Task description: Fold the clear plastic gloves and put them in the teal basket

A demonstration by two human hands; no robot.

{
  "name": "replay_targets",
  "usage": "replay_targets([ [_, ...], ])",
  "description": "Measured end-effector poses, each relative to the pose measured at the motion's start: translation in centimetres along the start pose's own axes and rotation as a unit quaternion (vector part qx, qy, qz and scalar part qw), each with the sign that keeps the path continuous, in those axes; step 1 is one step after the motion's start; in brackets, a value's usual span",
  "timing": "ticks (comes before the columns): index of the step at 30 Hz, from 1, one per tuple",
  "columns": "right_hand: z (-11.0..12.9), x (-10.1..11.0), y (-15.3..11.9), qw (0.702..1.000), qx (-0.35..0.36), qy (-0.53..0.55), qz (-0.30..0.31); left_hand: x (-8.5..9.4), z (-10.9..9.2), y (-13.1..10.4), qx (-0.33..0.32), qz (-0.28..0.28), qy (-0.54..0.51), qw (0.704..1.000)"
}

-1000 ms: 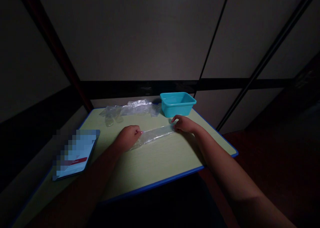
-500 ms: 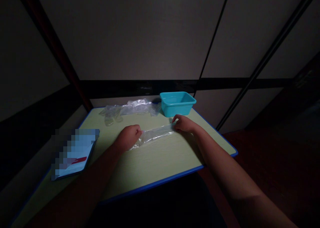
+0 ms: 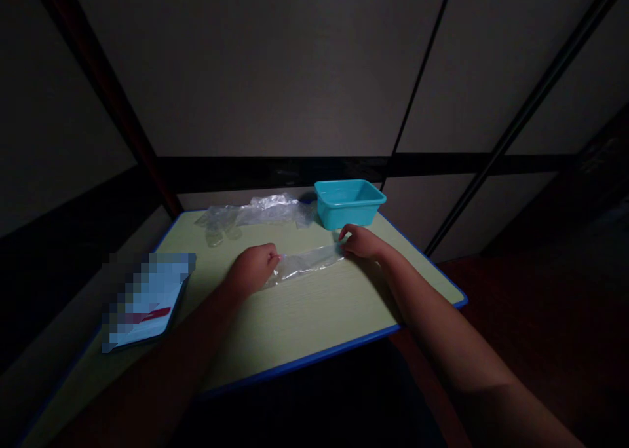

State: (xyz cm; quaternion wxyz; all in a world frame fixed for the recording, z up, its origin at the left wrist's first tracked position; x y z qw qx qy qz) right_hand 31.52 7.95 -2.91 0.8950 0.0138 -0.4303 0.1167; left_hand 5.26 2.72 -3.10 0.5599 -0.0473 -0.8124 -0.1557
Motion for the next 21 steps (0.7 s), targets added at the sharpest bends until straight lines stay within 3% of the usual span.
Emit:
replay_targets([
  [8,0.2,0.0,0.1,0.998,0.024,0.027,-0.053,-0.2,0.2,0.1,-0.006,-0.004,-0.052,0.999],
  [16,0.3,0.0,0.1,0.999,0.015,0.016,-0.038,-0.2,0.7,0.2,0.033,0.030,-0.163,0.986],
  [21,0.3,-0.1,0.2,1.000,0.008,0.009,-0.028,-0.1,1.2,0.3,0.023,0.036,-0.184,0.982],
])
Point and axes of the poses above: each hand's wrist, its own y-axis towards the middle knuckle, its own x-axis out of the back of the hand, z = x × y, the point moved 2 cm from there along y, towards the middle knuckle, and after that the axes turned 2 degrees about -x, right-handed, at the moved point
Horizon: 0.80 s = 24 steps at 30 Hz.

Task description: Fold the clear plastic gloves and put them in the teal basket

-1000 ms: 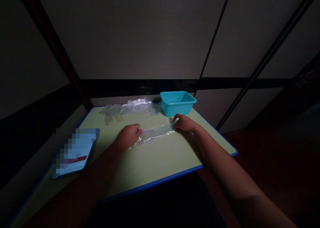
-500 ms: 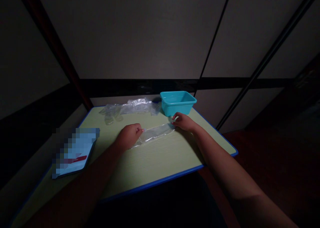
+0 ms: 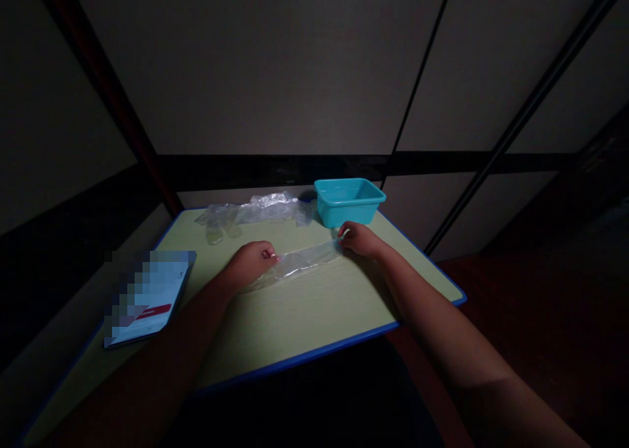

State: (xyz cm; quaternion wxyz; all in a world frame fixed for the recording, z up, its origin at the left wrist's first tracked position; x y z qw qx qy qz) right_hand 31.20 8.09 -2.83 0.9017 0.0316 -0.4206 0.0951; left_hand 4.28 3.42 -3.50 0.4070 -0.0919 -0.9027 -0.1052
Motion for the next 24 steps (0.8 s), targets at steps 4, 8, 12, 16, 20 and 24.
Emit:
replay_targets([
  [4,-0.13,-0.08,0.13,1.000,0.001,-0.013,-0.004,-0.09,-0.02,0.10,0.003,-0.022,0.025,0.999],
  [8,-0.07,-0.09,0.10,0.999,-0.007,-0.031,-0.005,-0.21,-0.33,0.05,0.007,-0.031,0.059,0.998],
  [12,-0.06,-0.09,0.07,0.999,-0.009,-0.038,-0.009,-0.21,-0.45,-0.04,0.013,-0.039,0.074,0.996],
  [16,-0.27,-0.18,0.21,0.999,-0.006,-0.045,-0.008,-0.17,-0.45,-0.01,0.010,-0.045,0.078,0.996],
  [20,-0.48,-0.22,0.39,0.999,-0.012,-0.048,-0.013,-0.18,-0.47,0.09,0.011,-0.044,0.089,0.995],
  [24,-0.36,-0.17,0.33,0.998,-0.004,-0.053,-0.012,-0.23,-0.44,0.17,0.011,-0.040,0.100,0.994],
])
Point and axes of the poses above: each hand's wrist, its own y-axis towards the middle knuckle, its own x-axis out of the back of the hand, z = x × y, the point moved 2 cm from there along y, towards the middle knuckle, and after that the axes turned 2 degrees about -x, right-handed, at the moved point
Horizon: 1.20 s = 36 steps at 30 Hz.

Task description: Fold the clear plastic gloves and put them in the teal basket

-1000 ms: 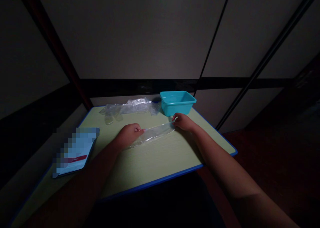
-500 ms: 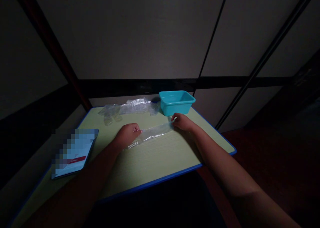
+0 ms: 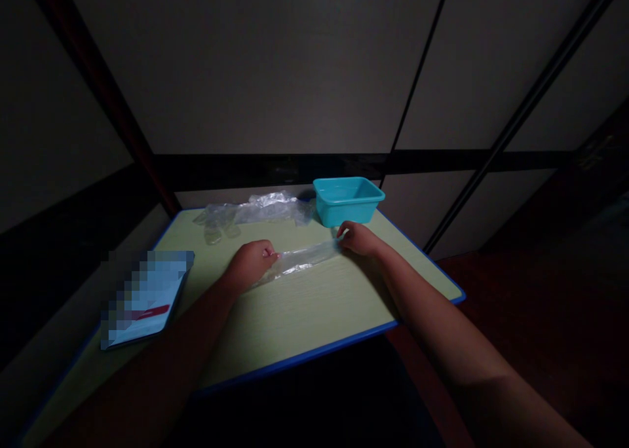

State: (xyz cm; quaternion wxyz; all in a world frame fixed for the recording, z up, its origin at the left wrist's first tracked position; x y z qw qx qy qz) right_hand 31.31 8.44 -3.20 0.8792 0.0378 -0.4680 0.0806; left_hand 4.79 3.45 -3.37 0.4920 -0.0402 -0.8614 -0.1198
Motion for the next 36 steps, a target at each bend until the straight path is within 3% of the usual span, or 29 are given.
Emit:
replay_targets([
  [19,0.72,-0.07,-0.52,0.988,0.059,-0.140,-0.020,-0.32,-0.24,0.10,0.008,0.005,0.048,0.999],
  [36,0.98,0.01,-0.88,0.985,0.061,-0.162,-0.017,-0.50,-0.12,0.10,-0.010,-0.001,0.075,0.997],
])
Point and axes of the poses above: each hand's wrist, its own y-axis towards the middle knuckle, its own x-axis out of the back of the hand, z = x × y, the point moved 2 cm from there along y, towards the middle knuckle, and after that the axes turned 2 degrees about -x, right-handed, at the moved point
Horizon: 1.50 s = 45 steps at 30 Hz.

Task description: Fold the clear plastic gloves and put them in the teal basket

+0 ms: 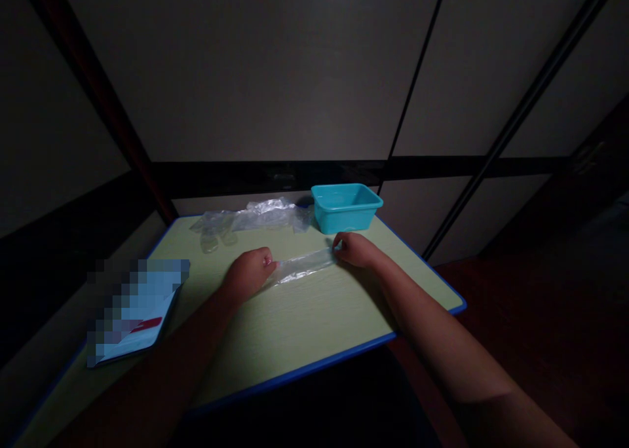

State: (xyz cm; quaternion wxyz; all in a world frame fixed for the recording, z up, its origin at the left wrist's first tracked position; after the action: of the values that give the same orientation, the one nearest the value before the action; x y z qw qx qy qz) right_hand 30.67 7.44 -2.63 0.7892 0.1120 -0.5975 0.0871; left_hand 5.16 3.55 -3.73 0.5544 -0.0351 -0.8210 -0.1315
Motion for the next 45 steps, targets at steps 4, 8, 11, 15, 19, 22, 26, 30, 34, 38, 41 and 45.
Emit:
replay_targets([
  [4,0.1,0.3,-0.1,1.000,-0.001,0.006,0.003,0.0,0.2,0.0,-0.003,-0.007,0.006,1.000],
  [8,0.0,0.3,-0.1,1.000,-0.004,0.009,-0.001,1.1,-0.4,-0.3,-0.034,-0.112,0.040,0.992],
  [11,0.0,0.2,0.0,1.000,-0.002,0.008,-0.004,1.9,-1.7,-1.1,-0.108,-0.171,0.055,0.978],
  [15,-0.1,0.2,0.0,1.000,-0.002,0.006,0.002,0.9,-3.6,-2.1,-0.232,-0.044,0.058,0.970],
  [19,-0.1,0.3,0.0,1.000,-0.005,0.006,0.005,-0.6,-4.2,-2.4,-0.249,0.070,0.075,0.963],
  [22,-0.1,0.2,0.1,1.000,0.000,0.006,0.006,-1.0,-4.0,-2.1,-0.238,0.093,0.077,0.964],
  [26,-0.2,0.2,0.2,1.000,0.001,0.003,0.009,-1.0,-3.6,-1.9,-0.236,0.125,0.072,0.961],
  [30,-0.1,0.2,0.1,1.000,0.001,0.004,0.007,-0.9,-3.5,-2.0,-0.232,0.141,0.071,0.960],
  [34,0.0,0.3,0.0,1.000,0.001,0.000,0.011,-0.9,-3.6,-2.0,-0.232,0.152,0.073,0.958],
  [38,0.0,0.4,0.0,1.000,0.011,0.004,0.002,-0.8,-3.6,-1.9,-0.239,0.158,0.077,0.955],
  [41,0.5,0.7,-0.3,0.997,0.056,0.018,-0.050,-0.8,-3.6,-1.9,-0.238,0.159,0.075,0.955],
  [45,2.6,0.6,-1.5,0.986,0.152,0.052,-0.049,-0.8,-3.6,-2.0,-0.240,0.171,0.070,0.953],
])
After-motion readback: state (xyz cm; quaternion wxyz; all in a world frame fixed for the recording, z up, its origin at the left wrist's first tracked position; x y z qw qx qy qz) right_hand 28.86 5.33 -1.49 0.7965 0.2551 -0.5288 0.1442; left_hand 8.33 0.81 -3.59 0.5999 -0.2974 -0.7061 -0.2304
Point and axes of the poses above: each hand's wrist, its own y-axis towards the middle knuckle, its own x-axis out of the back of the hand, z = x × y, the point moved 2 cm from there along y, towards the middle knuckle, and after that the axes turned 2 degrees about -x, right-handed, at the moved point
